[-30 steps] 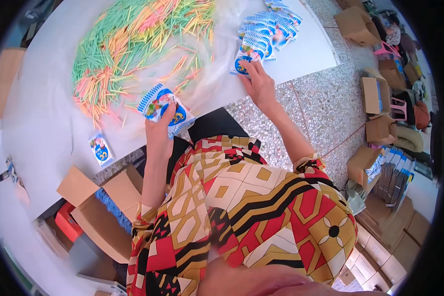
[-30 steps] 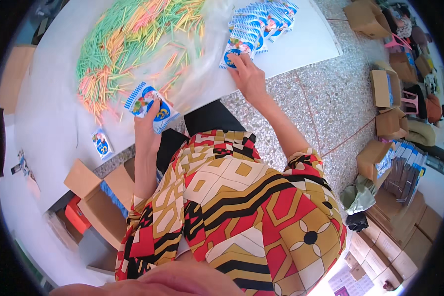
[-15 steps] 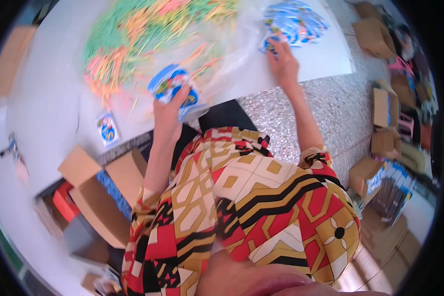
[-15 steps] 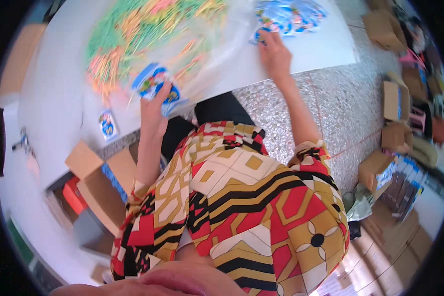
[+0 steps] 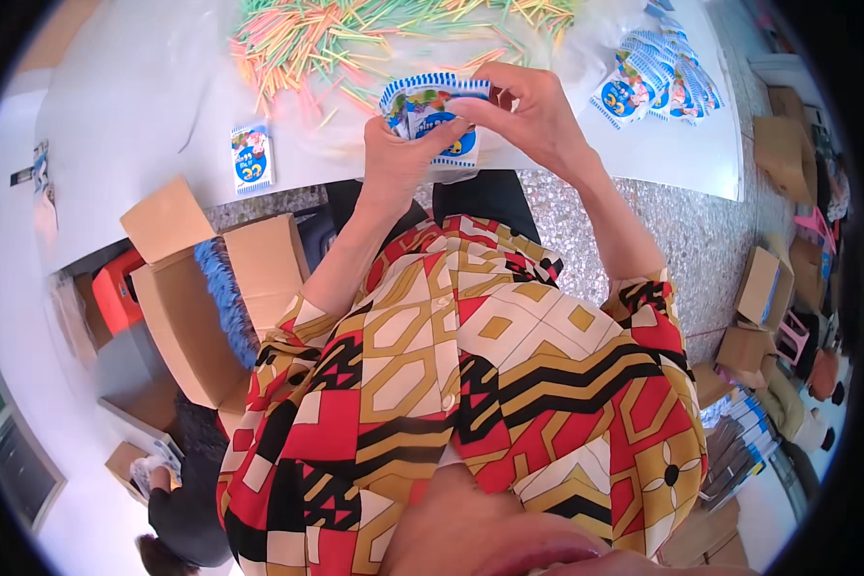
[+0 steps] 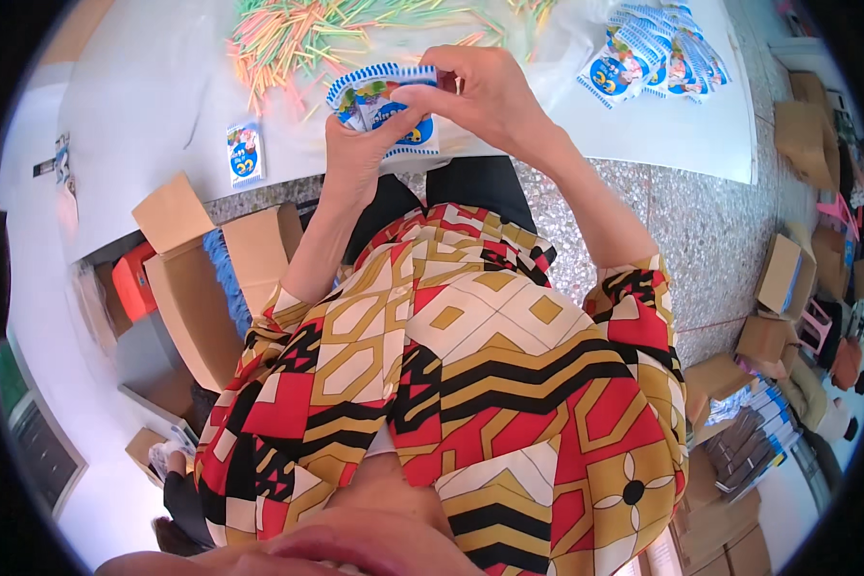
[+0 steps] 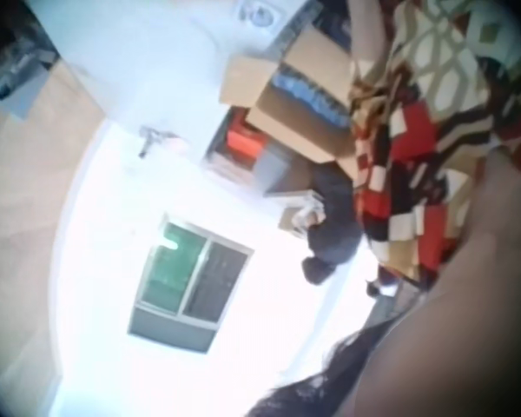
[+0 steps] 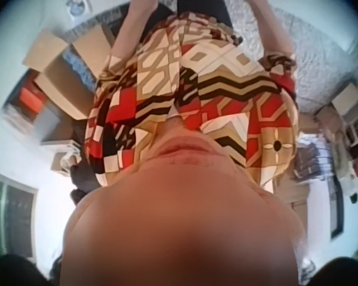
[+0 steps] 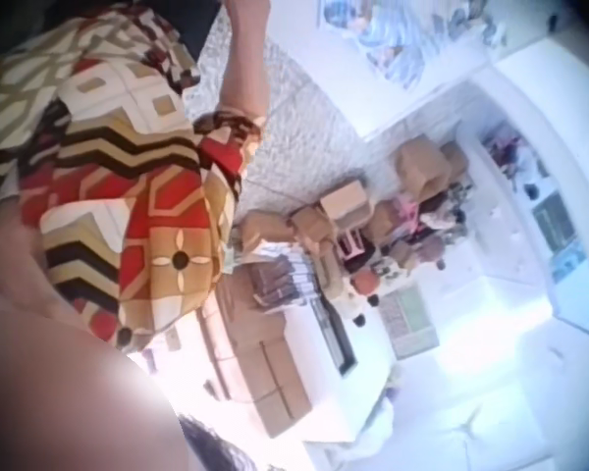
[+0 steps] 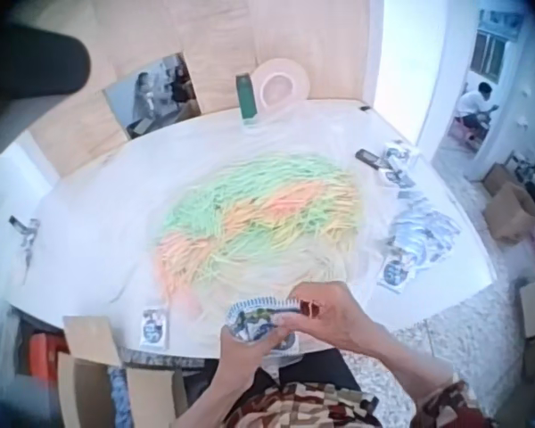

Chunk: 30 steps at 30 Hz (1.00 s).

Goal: Packing small plastic components into individual blue and white bags.

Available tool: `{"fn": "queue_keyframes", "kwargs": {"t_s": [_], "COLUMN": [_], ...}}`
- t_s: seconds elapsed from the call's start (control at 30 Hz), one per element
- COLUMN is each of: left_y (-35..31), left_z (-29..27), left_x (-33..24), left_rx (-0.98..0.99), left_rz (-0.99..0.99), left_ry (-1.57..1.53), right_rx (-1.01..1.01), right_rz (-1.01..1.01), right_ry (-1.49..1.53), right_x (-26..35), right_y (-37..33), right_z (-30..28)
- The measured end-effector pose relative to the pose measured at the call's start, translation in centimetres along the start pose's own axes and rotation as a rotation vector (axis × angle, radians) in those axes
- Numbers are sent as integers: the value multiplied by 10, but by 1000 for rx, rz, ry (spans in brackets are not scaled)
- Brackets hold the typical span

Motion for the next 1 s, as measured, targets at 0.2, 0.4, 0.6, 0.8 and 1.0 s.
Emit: {"fn": "queue_keyframes", "kwargs": {"t_s": [0.2, 0.4, 0.6, 0.8, 1.0], "left_y": [-6, -6, -6, -7, -8], "left_z": [-12, -20, -27, -26, -22], "left_x": [-6, -5, -9, -9, -10], "left_rx": [-37, 47, -27, -12, 14], "left_rz": [32, -31, 72, 77, 75], "left_ry": [-105, -121, -65, -114, -131], "right_rx": [61, 109, 109, 138, 216], "right_rz": [-15, 6, -114, -146, 17], "right_ry": [-75, -171, -30, -7, 27], "right_x": [2, 14, 14, 21, 17], "right_y": [11, 15, 15, 21, 17], "right_z": [1, 1, 6, 3, 6]}}
Point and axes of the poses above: each hand's wrist, its own y-axis towards the middle knuckle, its own z-axis out of the palm, x = y × z, the point moved 4 cm from there along y, towards the middle knuckle
